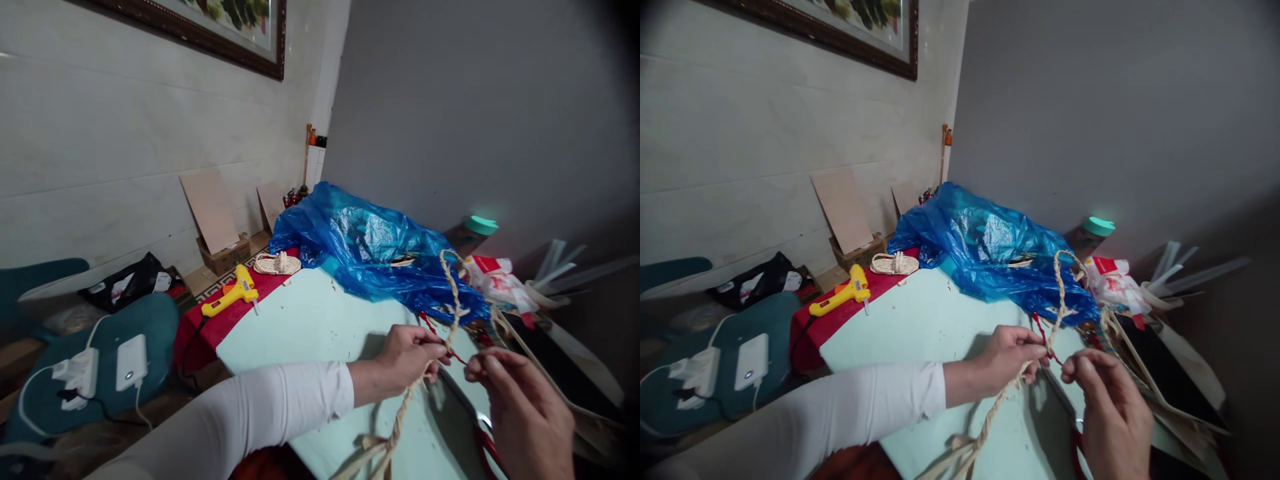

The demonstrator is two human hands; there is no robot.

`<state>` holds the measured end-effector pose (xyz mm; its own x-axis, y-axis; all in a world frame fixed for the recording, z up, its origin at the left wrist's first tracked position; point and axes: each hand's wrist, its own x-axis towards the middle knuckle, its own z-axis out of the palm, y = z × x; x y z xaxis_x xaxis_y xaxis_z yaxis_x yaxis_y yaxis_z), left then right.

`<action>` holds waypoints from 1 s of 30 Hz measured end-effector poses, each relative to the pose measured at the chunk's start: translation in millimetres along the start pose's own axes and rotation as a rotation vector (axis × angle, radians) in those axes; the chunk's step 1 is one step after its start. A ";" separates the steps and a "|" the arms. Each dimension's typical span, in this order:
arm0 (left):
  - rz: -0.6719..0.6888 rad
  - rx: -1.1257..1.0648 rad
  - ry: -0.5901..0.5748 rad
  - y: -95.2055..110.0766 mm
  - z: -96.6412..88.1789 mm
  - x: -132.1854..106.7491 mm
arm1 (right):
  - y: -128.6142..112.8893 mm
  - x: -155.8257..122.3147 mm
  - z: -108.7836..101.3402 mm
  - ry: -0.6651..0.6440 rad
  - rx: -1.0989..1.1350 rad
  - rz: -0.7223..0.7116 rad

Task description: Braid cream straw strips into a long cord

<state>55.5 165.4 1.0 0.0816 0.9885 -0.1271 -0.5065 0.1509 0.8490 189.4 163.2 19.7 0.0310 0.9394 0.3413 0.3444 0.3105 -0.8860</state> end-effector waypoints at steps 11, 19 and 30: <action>0.021 0.255 -0.188 1.1 -4.3 -1.6 | 24.7 21.6 0.3 0.117 0.482 0.483; 0.215 0.446 -0.158 2.8 -0.2 -3.5 | 12.3 23.0 2.9 0.110 0.507 0.387; 0.263 0.565 0.024 2.4 5.6 -17.1 | 6.2 21.2 8.8 0.123 0.510 0.260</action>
<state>57.7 148.9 8.1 -0.0072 0.9931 0.1174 0.0264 -0.1172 0.9928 184.0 186.3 18.7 0.1730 0.9799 0.0997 -0.1831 0.1314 -0.9743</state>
